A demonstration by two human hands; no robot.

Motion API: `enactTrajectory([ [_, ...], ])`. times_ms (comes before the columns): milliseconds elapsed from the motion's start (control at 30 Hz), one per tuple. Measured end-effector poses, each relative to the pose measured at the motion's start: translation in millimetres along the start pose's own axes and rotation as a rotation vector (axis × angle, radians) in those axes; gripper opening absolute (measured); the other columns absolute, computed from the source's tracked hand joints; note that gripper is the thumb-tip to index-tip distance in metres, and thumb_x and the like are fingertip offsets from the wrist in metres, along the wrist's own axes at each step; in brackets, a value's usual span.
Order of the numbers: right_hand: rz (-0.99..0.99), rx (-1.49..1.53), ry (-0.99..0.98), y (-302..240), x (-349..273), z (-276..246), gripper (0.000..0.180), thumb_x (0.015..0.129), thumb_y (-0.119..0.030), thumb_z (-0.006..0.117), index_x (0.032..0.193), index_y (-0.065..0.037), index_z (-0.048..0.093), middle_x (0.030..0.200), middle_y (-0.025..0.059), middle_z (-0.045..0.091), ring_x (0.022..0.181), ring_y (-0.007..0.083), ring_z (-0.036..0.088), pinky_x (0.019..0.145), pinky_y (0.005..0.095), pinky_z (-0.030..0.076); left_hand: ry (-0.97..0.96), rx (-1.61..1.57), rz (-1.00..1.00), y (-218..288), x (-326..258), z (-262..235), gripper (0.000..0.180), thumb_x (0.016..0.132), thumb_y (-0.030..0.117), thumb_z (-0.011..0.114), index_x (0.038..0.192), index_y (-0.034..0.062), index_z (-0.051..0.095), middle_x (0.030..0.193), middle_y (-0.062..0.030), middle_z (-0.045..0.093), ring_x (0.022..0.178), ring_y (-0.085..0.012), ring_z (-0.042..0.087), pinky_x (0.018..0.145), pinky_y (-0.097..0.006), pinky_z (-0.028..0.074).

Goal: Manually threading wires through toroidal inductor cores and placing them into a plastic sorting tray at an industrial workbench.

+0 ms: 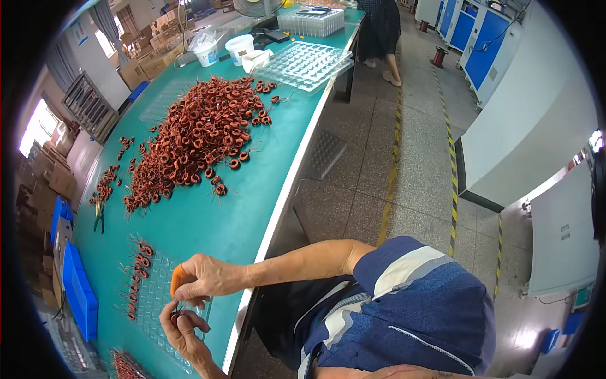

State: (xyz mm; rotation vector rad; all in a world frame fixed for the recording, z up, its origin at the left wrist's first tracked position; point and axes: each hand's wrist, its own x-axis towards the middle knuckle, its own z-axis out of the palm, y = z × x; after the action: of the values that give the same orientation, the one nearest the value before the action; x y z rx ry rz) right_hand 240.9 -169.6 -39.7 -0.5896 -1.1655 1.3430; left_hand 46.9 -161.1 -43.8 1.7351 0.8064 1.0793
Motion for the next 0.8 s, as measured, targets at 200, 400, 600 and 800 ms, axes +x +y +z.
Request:
enactTrajectory([
  [200,-0.506,-0.437,0.092,7.9,-6.1,7.9,0.019,0.083,-0.011,0.071,0.097,0.0,0.063,0.078,0.01,0.068,0.069,0.021,0.067,0.06,0.0287,0.051,0.136,-0.38,0.002,3.3,-1.8,23.4,0.026,0.101,0.027,0.046,0.113,0.0035,0.049,0.063,-0.0004,0.042,0.048,-0.0049,0.036,0.038,-0.019,0.028],
  [400,-0.197,-0.156,0.244,-1.8,-8.5,3.7,0.038,0.09,-0.03,0.066,0.103,0.005,0.06,0.071,0.0056,0.063,0.065,0.0098,0.06,0.057,0.0261,0.05,0.214,-0.366,-0.013,5.2,3.9,19.3,0.025,0.102,0.024,0.042,0.112,0.002,0.049,0.066,-0.0007,0.041,0.05,-0.0056,0.036,0.039,-0.019,0.03],
  [600,0.021,-0.089,0.134,6.8,-6.9,11.9,0.036,0.092,-0.032,0.062,0.087,0.004,0.062,0.065,0.004,0.061,0.053,0.009,0.057,0.048,0.0235,0.046,0.207,0.149,0.061,3.8,13.7,15.6,0.025,0.102,0.02,0.042,0.114,-0.0007,0.05,0.074,-0.0017,0.048,0.061,-0.0079,0.043,0.054,-0.022,0.037],
  [800,0.101,0.1,0.104,8.6,-1.7,8.0,0.03,0.092,-0.028,0.063,0.084,0.001,0.061,0.064,0.0033,0.061,0.052,0.0086,0.057,0.044,0.0212,0.043,0.177,0.471,0.166,-2.0,16.6,17.3,0.026,0.102,0.02,0.044,0.12,0.001,0.047,0.081,-0.0016,0.05,0.067,-0.0067,0.041,0.055,-0.022,0.033],
])
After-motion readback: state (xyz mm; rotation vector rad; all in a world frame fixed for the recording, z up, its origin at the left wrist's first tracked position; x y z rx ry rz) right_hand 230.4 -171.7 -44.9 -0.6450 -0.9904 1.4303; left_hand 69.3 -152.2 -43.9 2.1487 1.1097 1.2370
